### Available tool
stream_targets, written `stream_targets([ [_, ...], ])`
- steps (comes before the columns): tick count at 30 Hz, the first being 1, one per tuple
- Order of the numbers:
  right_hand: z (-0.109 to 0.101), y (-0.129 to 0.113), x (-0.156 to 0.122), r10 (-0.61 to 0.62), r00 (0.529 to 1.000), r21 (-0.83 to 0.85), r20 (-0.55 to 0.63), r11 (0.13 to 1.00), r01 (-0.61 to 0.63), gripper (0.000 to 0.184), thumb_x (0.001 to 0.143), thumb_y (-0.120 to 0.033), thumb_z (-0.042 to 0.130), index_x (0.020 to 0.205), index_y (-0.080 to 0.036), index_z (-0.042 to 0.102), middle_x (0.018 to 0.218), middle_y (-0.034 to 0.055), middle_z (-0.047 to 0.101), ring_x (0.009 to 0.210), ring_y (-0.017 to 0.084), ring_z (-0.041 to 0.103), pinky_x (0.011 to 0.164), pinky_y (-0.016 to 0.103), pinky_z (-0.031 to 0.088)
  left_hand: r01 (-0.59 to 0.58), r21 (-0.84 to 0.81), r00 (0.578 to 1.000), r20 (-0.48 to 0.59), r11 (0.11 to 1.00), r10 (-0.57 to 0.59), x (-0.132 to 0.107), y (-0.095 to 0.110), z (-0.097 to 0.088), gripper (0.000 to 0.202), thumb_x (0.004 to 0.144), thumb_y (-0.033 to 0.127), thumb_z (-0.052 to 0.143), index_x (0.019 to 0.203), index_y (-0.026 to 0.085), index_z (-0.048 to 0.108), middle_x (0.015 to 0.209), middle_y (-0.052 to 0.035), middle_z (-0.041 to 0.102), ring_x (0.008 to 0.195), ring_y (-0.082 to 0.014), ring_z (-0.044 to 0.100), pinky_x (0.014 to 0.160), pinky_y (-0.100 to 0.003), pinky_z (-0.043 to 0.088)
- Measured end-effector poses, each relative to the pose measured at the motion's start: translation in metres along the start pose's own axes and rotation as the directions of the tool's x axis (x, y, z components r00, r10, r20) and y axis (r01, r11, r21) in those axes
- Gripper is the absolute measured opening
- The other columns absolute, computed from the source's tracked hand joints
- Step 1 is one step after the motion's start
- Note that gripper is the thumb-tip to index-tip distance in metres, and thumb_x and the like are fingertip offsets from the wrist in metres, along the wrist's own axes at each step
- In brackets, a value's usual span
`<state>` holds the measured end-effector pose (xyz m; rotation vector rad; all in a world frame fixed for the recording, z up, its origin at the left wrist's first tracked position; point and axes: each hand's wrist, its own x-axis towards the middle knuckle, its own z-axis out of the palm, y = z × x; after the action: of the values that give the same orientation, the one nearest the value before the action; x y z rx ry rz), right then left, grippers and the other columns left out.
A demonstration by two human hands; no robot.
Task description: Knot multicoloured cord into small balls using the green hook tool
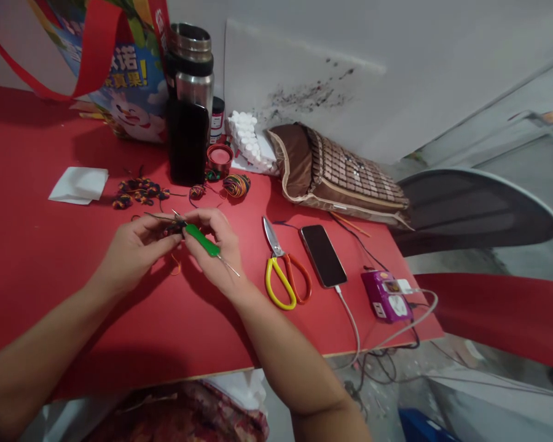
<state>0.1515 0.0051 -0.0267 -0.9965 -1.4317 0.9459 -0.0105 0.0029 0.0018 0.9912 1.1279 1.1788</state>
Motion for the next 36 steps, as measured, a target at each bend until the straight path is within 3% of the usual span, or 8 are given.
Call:
stream_targets([
  [5,-0.003,-0.005,0.002,-0.153,0.984,-0.132,0.089,0.978,0.164,0.021,0.102,-0.031,0.074,0.123,-0.034,0.077,0.117,0.0052,0.078,0.107,0.022,0.072,0.092,0.042,0.060,-0.009,0.017,1.000,0.005,1.000,0.009,0.000,0.005,-0.001,0.012,0.076,0.025,0.085,0.085,0.018,0.081,0.075,-0.0027,0.075,0.060,-0.0154,0.063,0.050,-0.025,0.053],
  [8,-0.003,-0.004,0.002,-0.227,0.966,-0.187,0.120,0.951,0.247,0.025,0.105,-0.029,0.071,0.128,-0.035,0.076,0.116,0.0050,0.080,0.105,0.022,0.074,0.093,0.043,0.061,0.046,-0.036,0.998,0.050,0.998,-0.044,0.002,0.005,-0.005,0.012,0.079,0.026,0.084,0.076,0.018,0.075,0.070,-0.0011,0.069,0.055,-0.0133,0.061,0.048,-0.024,0.051],
  [13,0.000,0.001,0.001,-0.115,0.989,-0.129,0.091,0.984,0.126,0.022,0.109,-0.039,0.065,0.126,-0.034,0.078,0.111,0.0049,0.080,0.104,0.023,0.074,0.098,0.046,0.060,0.137,-0.038,0.972,0.200,0.990,-0.126,0.005,0.003,-0.010,0.025,0.085,0.037,0.086,0.082,0.019,0.069,0.062,0.0005,0.065,0.045,-0.0144,0.060,0.043,-0.026,0.054],
  [17,0.002,0.001,0.001,-0.029,0.999,-0.090,0.042,0.995,0.033,0.027,0.111,-0.045,0.059,0.120,-0.032,0.080,0.113,0.0059,0.080,0.106,0.022,0.074,0.101,0.045,0.059,0.080,-0.034,0.991,0.109,0.996,-0.076,0.006,0.003,-0.008,0.030,0.076,0.027,0.089,0.095,0.019,0.067,0.070,-0.0001,0.073,0.049,-0.0144,0.062,0.043,-0.025,0.053],
  [20,0.002,0.002,0.002,-0.034,0.999,-0.091,0.036,0.995,0.037,0.022,0.108,-0.043,0.065,0.119,-0.032,0.080,0.115,0.0054,0.081,0.107,0.022,0.074,0.100,0.043,0.059,0.037,-0.018,0.999,0.035,0.999,-0.036,0.007,0.003,-0.005,0.027,0.072,0.019,0.086,0.091,0.019,0.067,0.073,0.0006,0.074,0.056,-0.0134,0.066,0.050,-0.022,0.054],
  [24,0.002,0.006,0.003,-0.099,0.992,-0.154,0.073,0.982,0.109,0.015,0.103,-0.037,0.073,0.115,-0.032,0.080,0.112,0.0035,0.082,0.103,0.021,0.073,0.098,0.041,0.058,-0.015,0.048,0.999,0.045,0.999,0.013,0.007,0.003,-0.005,0.023,0.069,0.013,0.084,0.085,0.020,0.069,0.078,0.0007,0.074,0.070,-0.0135,0.069,0.065,-0.022,0.057],
  [28,0.002,0.007,0.001,-0.093,0.994,-0.135,0.051,0.986,0.099,0.011,0.102,-0.034,0.071,0.109,-0.029,0.079,0.105,0.0036,0.079,0.094,0.020,0.072,0.087,0.038,0.058,0.000,0.064,0.998,0.069,0.998,-0.005,0.007,0.003,-0.005,0.023,0.069,0.015,0.085,0.086,0.020,0.070,0.076,0.0001,0.074,0.073,-0.0163,0.071,0.067,-0.024,0.057],
  [36,0.005,-0.001,0.001,0.070,0.992,-0.018,-0.102,0.997,-0.072,0.005,0.099,-0.032,0.072,0.099,-0.028,0.075,0.088,-0.0004,0.074,0.081,0.017,0.067,0.082,0.035,0.057,-0.085,0.075,0.996,0.036,0.994,0.082,-0.002,0.008,-0.002,0.015,0.076,0.015,0.078,0.089,0.019,0.072,0.068,0.0008,0.071,0.052,-0.0127,0.061,0.043,-0.020,0.043],
])
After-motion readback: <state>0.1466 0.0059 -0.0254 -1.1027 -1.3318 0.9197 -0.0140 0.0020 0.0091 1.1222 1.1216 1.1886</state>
